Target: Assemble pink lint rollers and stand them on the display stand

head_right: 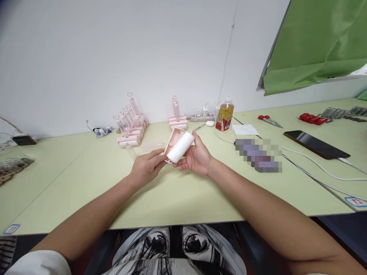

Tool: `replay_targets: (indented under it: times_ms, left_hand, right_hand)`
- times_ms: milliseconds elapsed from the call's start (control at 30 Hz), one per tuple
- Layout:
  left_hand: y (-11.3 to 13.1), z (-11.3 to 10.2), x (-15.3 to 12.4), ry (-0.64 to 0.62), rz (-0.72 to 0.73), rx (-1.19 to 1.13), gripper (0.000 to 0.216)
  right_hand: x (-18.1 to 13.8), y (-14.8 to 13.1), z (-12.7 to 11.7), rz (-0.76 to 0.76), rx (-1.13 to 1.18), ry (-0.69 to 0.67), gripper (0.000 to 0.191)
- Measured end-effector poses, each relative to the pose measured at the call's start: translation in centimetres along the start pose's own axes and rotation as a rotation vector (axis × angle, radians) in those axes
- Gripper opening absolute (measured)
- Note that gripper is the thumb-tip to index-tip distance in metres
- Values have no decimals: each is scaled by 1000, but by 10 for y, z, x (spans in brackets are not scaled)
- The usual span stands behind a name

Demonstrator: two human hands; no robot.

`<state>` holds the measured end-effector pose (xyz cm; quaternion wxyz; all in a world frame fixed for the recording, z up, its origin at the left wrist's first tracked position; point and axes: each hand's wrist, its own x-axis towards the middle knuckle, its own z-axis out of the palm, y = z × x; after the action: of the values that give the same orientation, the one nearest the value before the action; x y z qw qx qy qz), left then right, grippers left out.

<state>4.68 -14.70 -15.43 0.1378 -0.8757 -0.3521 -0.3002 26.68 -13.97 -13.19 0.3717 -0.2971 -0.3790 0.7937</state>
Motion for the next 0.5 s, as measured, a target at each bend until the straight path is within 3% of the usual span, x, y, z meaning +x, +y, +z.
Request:
replay_targets:
  times_ms: [500]
  left_hand:
    - [3,-1,0,9,1,-51,20]
  right_hand:
    - [0,0,-2,40,1,9,94]
